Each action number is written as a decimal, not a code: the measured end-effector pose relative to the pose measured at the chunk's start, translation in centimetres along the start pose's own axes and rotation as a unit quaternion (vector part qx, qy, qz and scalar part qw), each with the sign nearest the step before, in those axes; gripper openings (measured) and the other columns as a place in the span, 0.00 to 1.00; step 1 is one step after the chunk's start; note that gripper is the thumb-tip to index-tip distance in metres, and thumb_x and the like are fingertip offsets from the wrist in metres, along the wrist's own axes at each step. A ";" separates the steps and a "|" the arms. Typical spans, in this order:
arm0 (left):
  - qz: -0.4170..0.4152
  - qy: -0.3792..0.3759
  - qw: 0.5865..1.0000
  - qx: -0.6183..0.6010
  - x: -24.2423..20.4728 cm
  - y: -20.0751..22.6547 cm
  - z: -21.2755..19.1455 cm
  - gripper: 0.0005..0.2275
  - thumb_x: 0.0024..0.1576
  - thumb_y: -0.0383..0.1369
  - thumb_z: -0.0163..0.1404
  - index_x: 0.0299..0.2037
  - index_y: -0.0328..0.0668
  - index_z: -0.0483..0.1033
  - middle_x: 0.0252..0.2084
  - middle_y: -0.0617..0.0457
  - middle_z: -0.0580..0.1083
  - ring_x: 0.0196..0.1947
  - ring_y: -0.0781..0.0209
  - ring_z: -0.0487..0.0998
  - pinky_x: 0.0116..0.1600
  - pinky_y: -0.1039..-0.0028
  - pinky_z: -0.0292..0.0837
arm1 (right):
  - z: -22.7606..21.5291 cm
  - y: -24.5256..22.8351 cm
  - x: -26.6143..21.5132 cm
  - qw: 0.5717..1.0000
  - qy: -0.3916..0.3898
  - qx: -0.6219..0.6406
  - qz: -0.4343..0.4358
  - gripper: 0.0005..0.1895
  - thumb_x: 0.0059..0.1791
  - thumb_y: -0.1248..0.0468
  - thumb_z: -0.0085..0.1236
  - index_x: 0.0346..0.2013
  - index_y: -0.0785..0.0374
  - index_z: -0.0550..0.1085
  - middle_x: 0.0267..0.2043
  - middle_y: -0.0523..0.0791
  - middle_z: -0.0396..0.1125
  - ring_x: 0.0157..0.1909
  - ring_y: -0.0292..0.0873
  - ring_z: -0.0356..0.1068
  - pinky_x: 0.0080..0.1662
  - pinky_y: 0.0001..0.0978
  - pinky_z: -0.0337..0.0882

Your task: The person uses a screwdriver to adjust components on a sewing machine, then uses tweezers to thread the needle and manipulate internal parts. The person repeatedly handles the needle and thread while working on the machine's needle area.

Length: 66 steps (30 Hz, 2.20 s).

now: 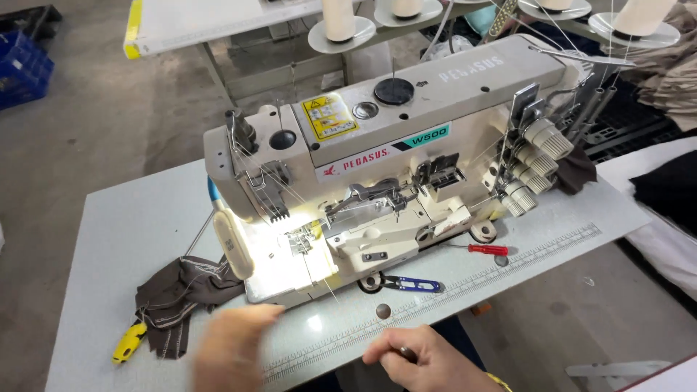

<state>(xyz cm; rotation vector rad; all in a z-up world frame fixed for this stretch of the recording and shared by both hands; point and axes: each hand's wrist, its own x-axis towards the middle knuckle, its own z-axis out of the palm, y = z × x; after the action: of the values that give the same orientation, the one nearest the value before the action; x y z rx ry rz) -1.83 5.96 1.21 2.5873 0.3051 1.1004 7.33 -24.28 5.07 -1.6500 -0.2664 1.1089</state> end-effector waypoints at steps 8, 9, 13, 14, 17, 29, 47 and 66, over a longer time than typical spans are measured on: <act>0.341 -0.282 0.854 -0.275 5.2 8.1 3.2 0.10 0.66 0.27 0.41 0.37 0.46 0.77 0.31 0.58 0.73 0.29 0.58 0.74 0.40 0.71 0.68 | -3.5 2.7 -1.8 0.979 0.042 -0.155 -0.126 0.11 0.49 0.67 0.51 0.32 0.58 0.83 0.14 0.34 0.58 0.17 0.30 0.46 0.24 0.26 0.48; 0.343 -0.286 0.850 -0.280 5.0 7.7 3.2 0.10 0.66 0.27 0.41 0.37 0.46 0.77 0.31 0.58 0.73 0.29 0.58 0.74 0.40 0.71 0.68 | -3.8 2.6 -1.8 0.980 0.047 -0.150 -0.122 0.11 0.49 0.67 0.51 0.32 0.58 0.83 0.14 0.34 0.58 0.17 0.30 0.46 0.24 0.26 0.48; 0.206 -0.347 0.885 -0.234 3.1 6.0 3.6 0.06 0.60 0.29 0.45 0.41 0.47 0.76 0.32 0.59 0.77 0.32 0.60 0.78 0.46 0.59 0.69 | -4.9 3.7 0.3 0.958 0.113 -0.189 -0.182 0.11 0.52 0.69 0.47 0.41 0.64 0.79 0.17 0.39 0.61 0.21 0.33 0.57 0.31 0.27 0.60; 0.188 -0.287 0.914 -0.217 2.4 5.5 3.7 0.06 0.55 0.25 0.52 0.41 0.45 0.74 0.31 0.57 0.77 0.29 0.59 0.77 0.38 0.70 0.70 | -5.0 4.4 1.3 0.912 0.169 -0.252 -0.276 0.14 0.53 0.71 0.44 0.50 0.68 0.75 0.20 0.43 0.68 0.23 0.36 0.69 0.37 0.28 0.75; 0.103 -0.188 0.959 -0.187 -0.3 5.2 3.9 0.04 0.55 0.27 0.55 0.38 0.46 0.76 0.27 0.61 0.78 0.20 0.65 0.74 0.28 0.74 0.70 | -5.3 4.7 4.7 0.793 0.214 -0.503 -0.269 0.28 0.50 0.76 0.39 0.67 0.69 0.61 0.50 0.51 0.61 0.44 0.53 0.59 0.45 0.49 0.65; -0.030 -0.269 0.954 -0.131 6.0 4.9 0.3 0.06 0.59 0.33 0.54 0.34 0.44 0.84 0.11 0.63 0.62 0.10 0.72 0.56 0.18 0.75 0.55 | -5.7 4.4 3.1 0.966 0.161 0.029 -0.202 0.14 0.57 0.60 0.42 0.45 0.66 0.74 0.35 0.43 0.67 0.35 0.37 0.65 0.43 0.29 0.70; -0.088 -0.274 0.932 -0.222 6.8 4.2 2.2 0.09 0.57 0.33 0.55 0.40 0.35 0.82 0.40 0.51 0.84 0.43 0.65 0.86 0.54 0.78 0.82 | 0.1 -1.9 8.9 0.863 0.270 -0.120 -0.410 0.11 0.57 0.63 0.49 0.30 0.60 0.69 0.23 0.41 0.68 0.21 0.33 0.65 0.24 0.21 0.66; -0.138 -0.236 0.932 -0.237 6.6 6.5 1.6 0.10 0.61 0.29 0.53 0.25 0.43 0.75 0.18 0.67 0.62 0.22 0.78 0.59 0.29 0.83 0.59 | 5.9 -2.2 6.7 0.849 -0.169 0.497 0.069 0.30 0.57 0.40 0.41 0.46 0.67 0.69 0.24 0.39 0.51 0.19 0.28 0.46 0.16 0.15 0.42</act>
<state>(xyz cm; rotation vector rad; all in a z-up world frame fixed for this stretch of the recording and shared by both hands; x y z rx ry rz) 4.35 1.69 6.87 2.1903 0.2390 0.3703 7.23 -15.19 3.49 -0.5471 0.2044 1.3226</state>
